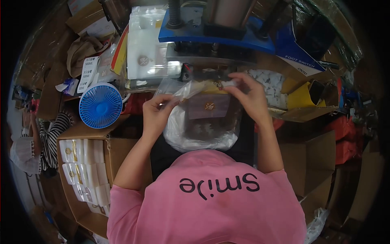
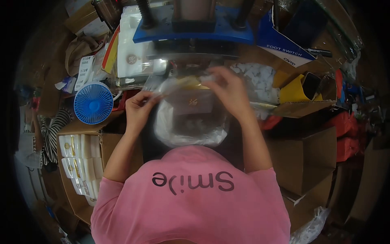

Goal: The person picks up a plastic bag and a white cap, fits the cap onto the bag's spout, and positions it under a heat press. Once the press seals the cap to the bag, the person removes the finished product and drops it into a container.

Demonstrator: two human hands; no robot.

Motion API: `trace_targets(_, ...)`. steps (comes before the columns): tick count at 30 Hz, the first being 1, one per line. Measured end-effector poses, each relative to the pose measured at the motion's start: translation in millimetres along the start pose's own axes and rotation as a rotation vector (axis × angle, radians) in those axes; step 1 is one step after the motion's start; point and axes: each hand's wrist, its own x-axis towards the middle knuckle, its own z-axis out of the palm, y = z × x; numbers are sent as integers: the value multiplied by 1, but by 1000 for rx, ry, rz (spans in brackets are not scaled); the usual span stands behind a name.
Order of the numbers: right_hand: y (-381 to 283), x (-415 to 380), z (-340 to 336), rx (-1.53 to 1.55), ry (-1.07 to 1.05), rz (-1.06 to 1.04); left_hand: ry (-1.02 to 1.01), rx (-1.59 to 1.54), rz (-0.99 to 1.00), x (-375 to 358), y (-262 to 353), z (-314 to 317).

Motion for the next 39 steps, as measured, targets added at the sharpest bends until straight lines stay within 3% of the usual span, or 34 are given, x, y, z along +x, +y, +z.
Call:
trace_targets(2, -11, -2, 7, -161, -194, -240, -53, 67, -51, -10, -6, 12)
trace_targets(3, -14, -2, 10, -160, -196, -241, -119, 38, -67, -15, -11, 19)
trace_targets(5, -18, -2, 13, -126, -410, -138, -262, 21, -71, -19, -22, 24)
trace_targets(9, 7, 1, 21, 80, -405, 6, -303, -149, -288, -18, -14, 39)
trace_targets(12, 26, 8, 17, 164, -307, 59, -252, -153, -371, 0, -8, 55)
trace_targets(14, 36, 14, 12, -25, 27, -17, -136, -272, -522, 15, -11, 65)
trace_targets(15, 42, 17, 3, -28, 27, -19, -137, -276, -520, 21, -9, 70)
trace_targets(17, 57, 23, -19, -395, 160, -34, -66, -368, -545, 32, -2, 77)
trace_targets(21, 88, 31, -32, -553, 90, 171, -18, -510, -585, 42, -6, 82)
trace_targets(24, 115, 34, -19, -626, 156, 58, -20, -523, -550, 45, -2, 73)
trace_targets(26, 118, 32, -13, -555, 241, 17, -228, -92, -473, 59, 2, 50)
trace_targets(27, 114, 30, -11, -550, 235, 18, -223, -89, -477, 65, -2, 38)
trace_targets(29, 103, 26, -7, -563, 200, 19, 15, 430, -19, 73, -10, 14)
trace_targets(30, 106, 26, -5, -554, 196, 22, 15, 438, -23, 71, -19, 6)
trace_targets(32, 113, 28, -5, -306, 185, -40, 299, 1068, 491, 63, -47, -5)
trace_targets(35, 115, 29, -11, -21, 120, 121, 210, 892, 443, 42, -52, -23)
trace_targets(36, 114, 26, -9, -18, 118, 129, 152, 829, 418, 36, -54, -29)
trace_targets(38, 107, 24, -10, -2, 209, 19, 237, 810, 430, 33, -26, -28)
trace_targets(39, 101, 23, -12, -6, 204, 17, 212, 572, 244, 29, -15, -29)
